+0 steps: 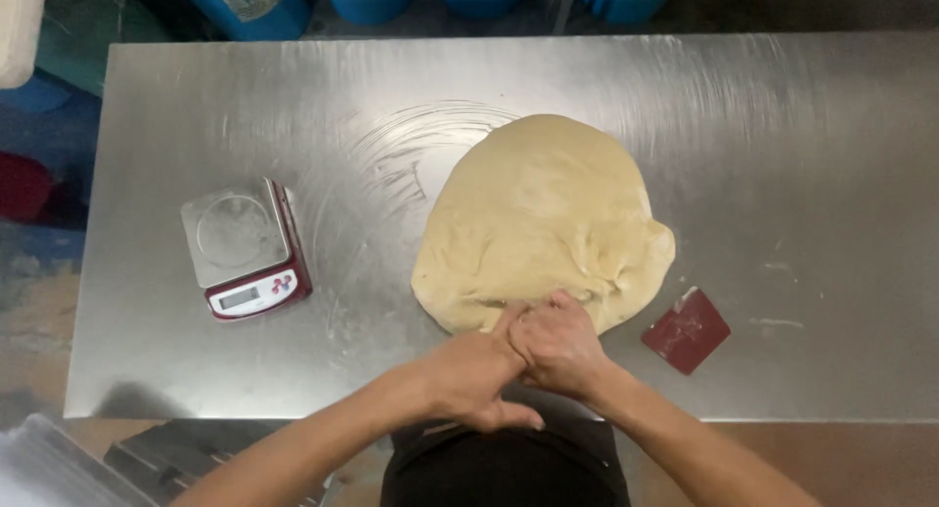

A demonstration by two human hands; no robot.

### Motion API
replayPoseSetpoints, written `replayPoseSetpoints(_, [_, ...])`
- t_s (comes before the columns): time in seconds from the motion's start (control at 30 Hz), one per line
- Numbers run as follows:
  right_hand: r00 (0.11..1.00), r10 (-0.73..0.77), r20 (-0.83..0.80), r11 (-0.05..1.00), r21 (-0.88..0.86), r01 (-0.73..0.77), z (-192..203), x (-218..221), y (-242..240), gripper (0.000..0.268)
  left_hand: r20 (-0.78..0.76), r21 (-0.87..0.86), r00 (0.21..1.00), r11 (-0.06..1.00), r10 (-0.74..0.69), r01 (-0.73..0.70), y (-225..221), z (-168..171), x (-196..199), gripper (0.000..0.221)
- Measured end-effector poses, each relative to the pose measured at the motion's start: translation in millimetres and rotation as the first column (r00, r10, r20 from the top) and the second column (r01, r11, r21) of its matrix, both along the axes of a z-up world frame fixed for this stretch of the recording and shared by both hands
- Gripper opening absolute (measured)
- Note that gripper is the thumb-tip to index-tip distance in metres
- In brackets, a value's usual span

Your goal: Kneading a large mass of dough on a stainless steel table, then using a bench scraper to cut and portion pieces, weighing each on a digital scale.

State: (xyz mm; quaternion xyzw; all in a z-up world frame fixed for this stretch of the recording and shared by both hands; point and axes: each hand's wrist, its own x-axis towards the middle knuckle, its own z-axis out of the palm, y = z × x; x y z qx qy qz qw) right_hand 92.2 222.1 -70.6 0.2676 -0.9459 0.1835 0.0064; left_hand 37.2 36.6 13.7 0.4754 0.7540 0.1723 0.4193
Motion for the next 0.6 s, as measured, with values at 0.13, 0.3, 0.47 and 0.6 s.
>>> replayPoseSetpoints(0.13, [0.975,-0.163,-0.149,0.969,-0.210,0.130,-17,9,33,0.018,0.134,0.201,0.982,0.967,0.130,-0.155,-15,-3,18,0.075])
replayPoseSetpoints(0.3, [0.356,-0.857,0.373,0.453,0.214,0.865,-78,56,186,0.037,-0.003,0.058,0.918,0.917,0.396,-0.395,-45,-76,-2,0.090])
replayPoseSetpoints(0.47, [-0.143,-0.926,0.349,0.049,0.486,0.873,-114,91,205,0.110,-0.327,-0.138,0.720,0.722,0.613,-0.678,4,-167,-18,0.120])
replayPoseSetpoints(0.6, [-0.341,-0.858,0.383,-0.115,0.504,0.856,-126,68,185,0.128,-0.536,-0.017,0.628,0.737,0.564,-0.676,9,-188,-27,0.117])
